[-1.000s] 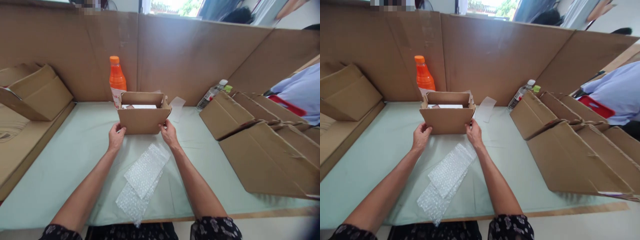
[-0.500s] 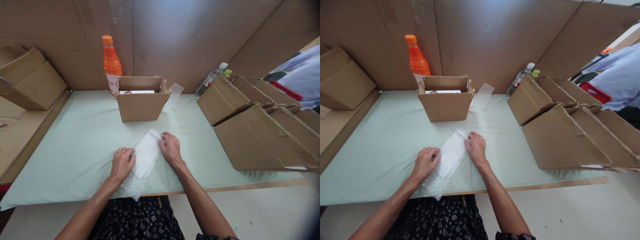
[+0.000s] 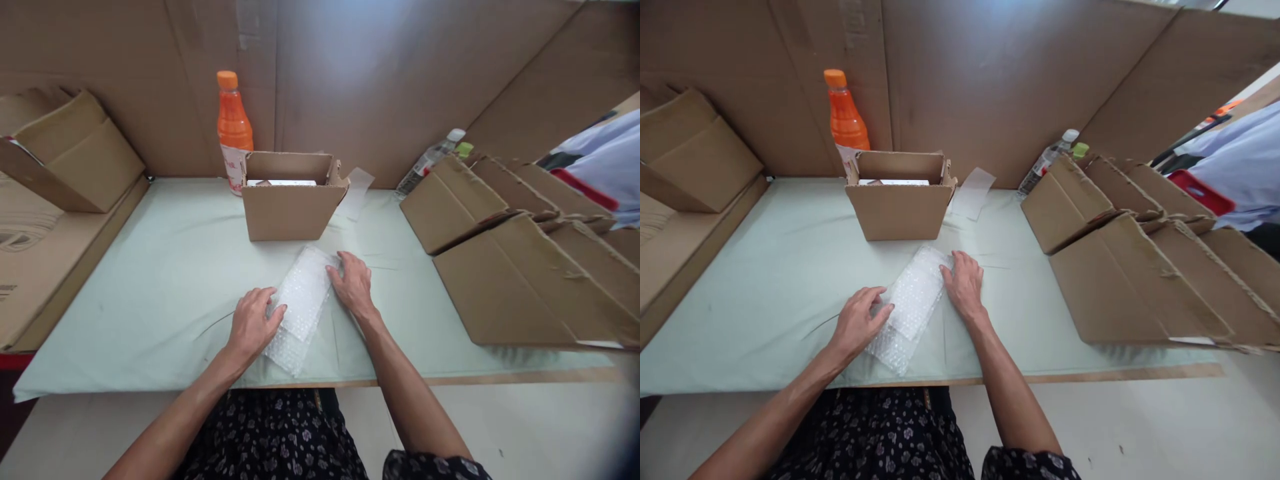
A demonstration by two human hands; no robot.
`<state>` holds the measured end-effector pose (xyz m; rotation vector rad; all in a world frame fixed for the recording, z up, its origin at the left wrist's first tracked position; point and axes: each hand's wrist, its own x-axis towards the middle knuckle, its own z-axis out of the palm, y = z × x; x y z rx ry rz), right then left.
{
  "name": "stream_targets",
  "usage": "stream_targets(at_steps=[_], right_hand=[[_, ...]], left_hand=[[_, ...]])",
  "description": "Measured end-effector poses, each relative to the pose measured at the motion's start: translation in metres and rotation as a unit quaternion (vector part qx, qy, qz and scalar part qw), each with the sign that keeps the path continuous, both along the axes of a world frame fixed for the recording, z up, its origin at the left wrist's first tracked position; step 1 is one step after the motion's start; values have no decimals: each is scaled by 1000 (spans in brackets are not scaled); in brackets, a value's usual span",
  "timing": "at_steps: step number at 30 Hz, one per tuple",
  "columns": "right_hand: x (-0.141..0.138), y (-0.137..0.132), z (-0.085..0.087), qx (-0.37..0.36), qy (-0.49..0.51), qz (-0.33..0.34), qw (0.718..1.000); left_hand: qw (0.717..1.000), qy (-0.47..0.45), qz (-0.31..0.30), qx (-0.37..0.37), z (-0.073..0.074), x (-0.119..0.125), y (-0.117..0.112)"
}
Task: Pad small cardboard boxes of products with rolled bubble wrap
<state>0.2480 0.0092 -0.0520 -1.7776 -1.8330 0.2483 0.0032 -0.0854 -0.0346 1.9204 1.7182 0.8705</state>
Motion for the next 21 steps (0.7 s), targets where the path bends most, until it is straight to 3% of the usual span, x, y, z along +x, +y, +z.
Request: stream_targets(at_steps=[4,8,14,21], right_hand=[[6,2,-8,-9,-25,14,1000],[-12,0,-5,-11,-24,48,999],[-56,-1,-2,-4,-23,130,991],[-46,18,6,-19,-34,151,988]], left_hand=[[992,95,-74,25,7,-10,-39],[972,169,-163,-2,11,-12,-70],[962,209,-174,-14,13,-14,-99],[970,175,-162,-46,11,-19,-107]])
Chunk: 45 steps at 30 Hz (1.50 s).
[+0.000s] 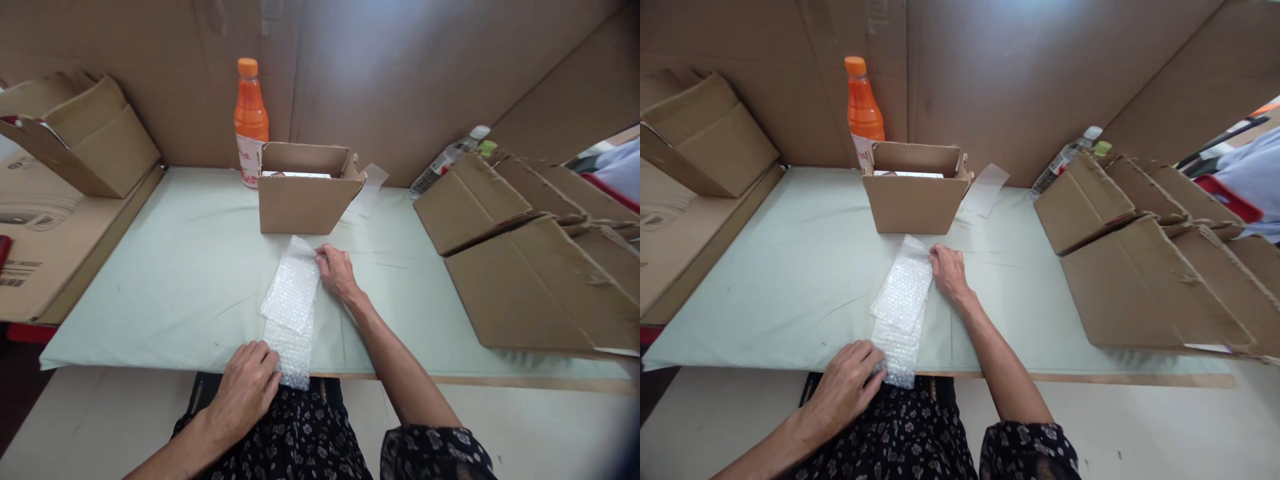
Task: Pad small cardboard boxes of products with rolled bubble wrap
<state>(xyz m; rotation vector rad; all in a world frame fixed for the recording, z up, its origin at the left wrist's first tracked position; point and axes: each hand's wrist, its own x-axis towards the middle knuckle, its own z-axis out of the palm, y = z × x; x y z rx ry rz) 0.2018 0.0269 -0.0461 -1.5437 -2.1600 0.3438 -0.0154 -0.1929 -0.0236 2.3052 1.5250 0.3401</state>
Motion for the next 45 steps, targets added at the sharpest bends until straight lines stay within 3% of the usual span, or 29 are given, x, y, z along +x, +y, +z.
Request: stream_targets(at_steps=[8,13,18,25,28,30,32,36,40,43,45], right_hand=[[1,17,4,4,-41,19,999],[-5,15,0,26,-52,-1,998],[-17,16,3,52,-68,22,996],[-23,7,5,91,-88,24,992],[-26,-3,2,93,-119,73,986],[-28,-7,1,54,-136,135,980],[-25,-14,4,22,-126,155,980],[11,-57,27,34,-72,147,986],[51,-140,48,-20,-102,248,963],[50,-191,39,-35,-126,284,950],[37,-206,26,-7,-104,283,953]], left_hand=[[999,-24,24,15,5,-3,5],[996,-17,9,87,3,-1,29],[999,18,-13,48,1,5,50],[998,32,0,50,1,7,49],[998,29,5,57,-1,9,48],[998,25,10,57,-2,9,48],[999,15,10,46,-2,6,49],[996,-82,9,27,-1,-15,56],[990,-131,-21,41,3,-31,65],[987,-130,-89,22,4,-27,72],[985,-133,-112,0,4,-21,76]])
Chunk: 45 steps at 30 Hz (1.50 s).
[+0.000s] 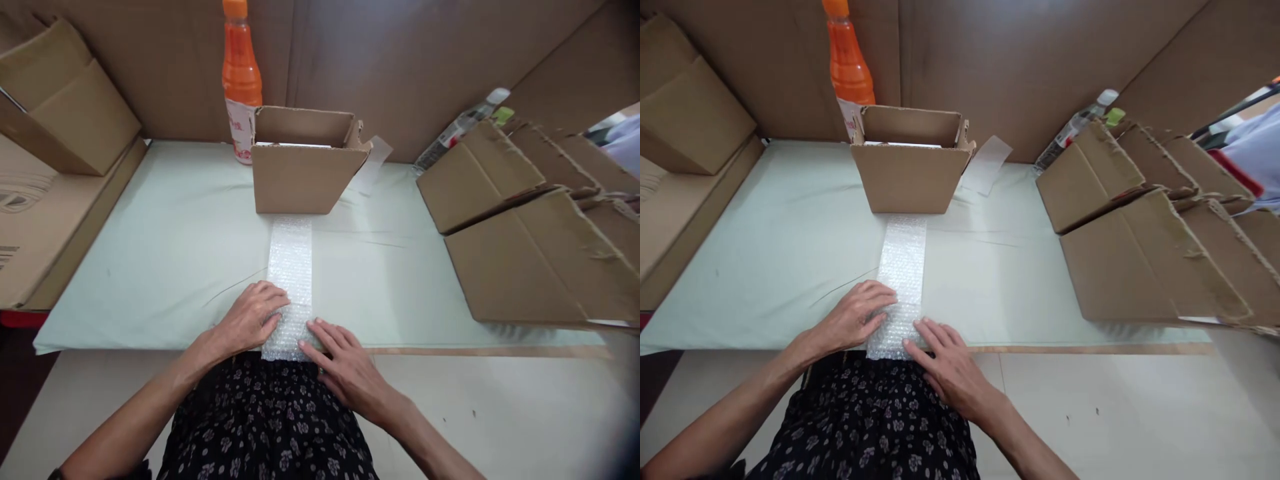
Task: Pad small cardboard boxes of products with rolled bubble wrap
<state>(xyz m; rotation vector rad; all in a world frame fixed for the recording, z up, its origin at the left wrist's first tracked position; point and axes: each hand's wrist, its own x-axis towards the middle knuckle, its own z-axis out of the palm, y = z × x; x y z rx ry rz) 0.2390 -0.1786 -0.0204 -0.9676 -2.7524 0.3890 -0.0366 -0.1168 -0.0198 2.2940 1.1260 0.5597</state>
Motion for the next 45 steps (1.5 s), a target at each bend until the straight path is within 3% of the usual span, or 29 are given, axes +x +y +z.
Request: stream_targets(at_steps=[2,5,9,11,14,17,19,22,26,29,32,36,40,45], right_hand=[[-14,1,-12,23,73,-25,997],[-27,20,-16,15,201,-119,972],[-37,58,-14,2,249,-220,943],[-43,79,-18,26,232,-227,946],[-49,101,-28,64,184,-247,949],[-47,100,-28,96,165,-266,945],[-43,89,-21,115,167,-241,949],[-40,75,-11,112,119,-146,976],[-45,80,-15,97,38,-81,991],[-48,91,-18,89,62,-81,991],[-46,92,-14,35,105,-94,989],[-40,80,-3,-55,158,-117,979],[-38,67,1,44,178,-184,966],[-43,72,-8,95,83,-85,988]], left_hand=[[999,-14,2,-33,0,2,3],[989,-78,25,-127,1,-6,8],[948,-203,58,-238,0,-17,12],[944,-204,131,-224,-3,-13,12],[951,-135,240,-142,-11,3,13],[957,-60,278,-65,-18,18,16],[957,-16,289,-31,-22,23,19],[959,32,281,5,-24,26,24],[959,33,272,76,-20,23,20],[973,-11,195,120,-14,16,5],[987,-34,118,105,-10,8,-13],[984,-63,163,19,-7,7,-20],[972,-39,226,-48,-11,12,-6],[964,26,263,8,-18,20,7]])
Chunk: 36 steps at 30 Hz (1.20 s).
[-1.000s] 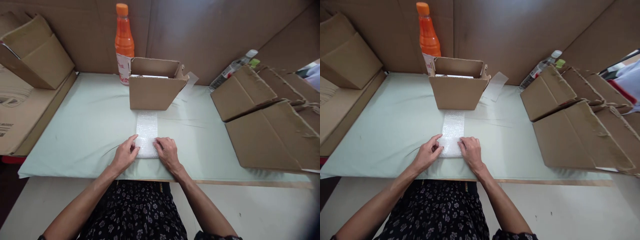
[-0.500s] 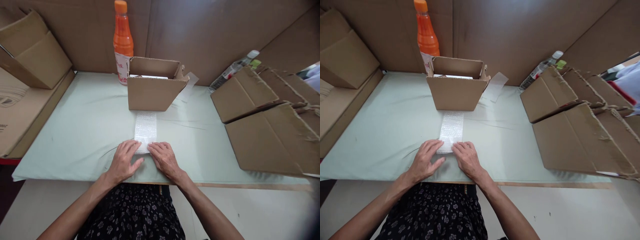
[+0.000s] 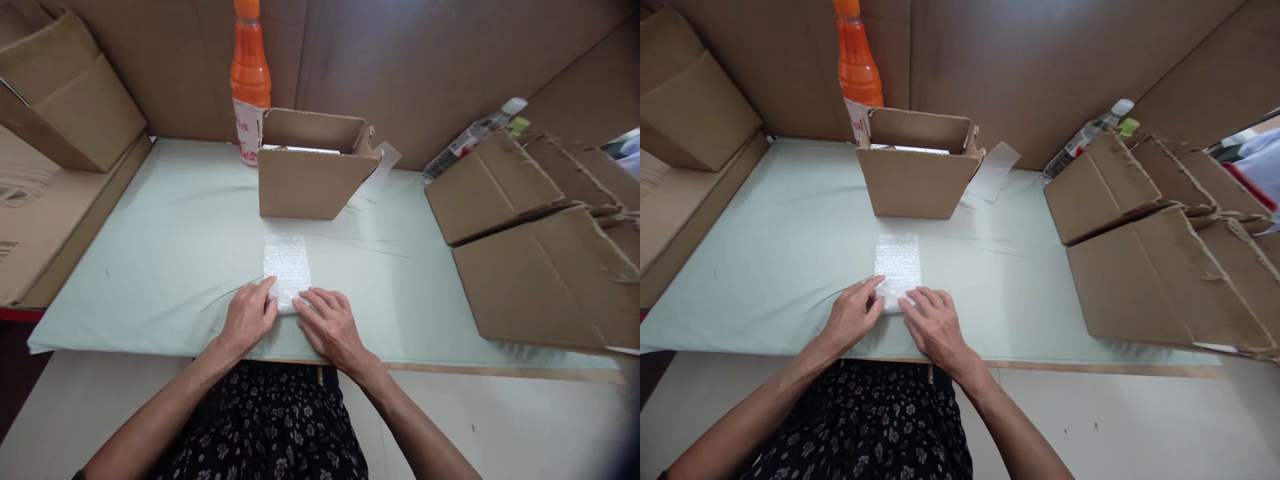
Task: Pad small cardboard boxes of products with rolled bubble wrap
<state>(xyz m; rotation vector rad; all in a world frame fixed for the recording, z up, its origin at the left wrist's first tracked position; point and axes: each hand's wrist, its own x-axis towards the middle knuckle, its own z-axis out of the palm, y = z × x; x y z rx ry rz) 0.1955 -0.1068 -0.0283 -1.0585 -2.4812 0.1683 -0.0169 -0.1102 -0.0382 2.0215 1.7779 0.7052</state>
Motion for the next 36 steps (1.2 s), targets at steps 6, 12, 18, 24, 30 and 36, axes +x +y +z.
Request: stream_targets(at_steps=[6,12,18,24,30,36], right_hand=[[-4,19,0,-44,13,19,999],[1,15,12,-207,74,22,975],[-10,13,5,-26,12,-38,999],[-25,35,-1,-12,-51,-8,999],[-32,24,-2,-172,122,-65,975],[-35,-3,10,-289,238,-85,923]], left_hand=[[994,-7,-50,94,9,-5,-21],[994,-84,-58,33,13,-10,-24],[1000,-4,19,16,6,-5,13],[984,-145,104,-23,6,-9,4],[742,-619,195,-166,17,6,-29],[688,-679,173,-189,23,16,-26]])
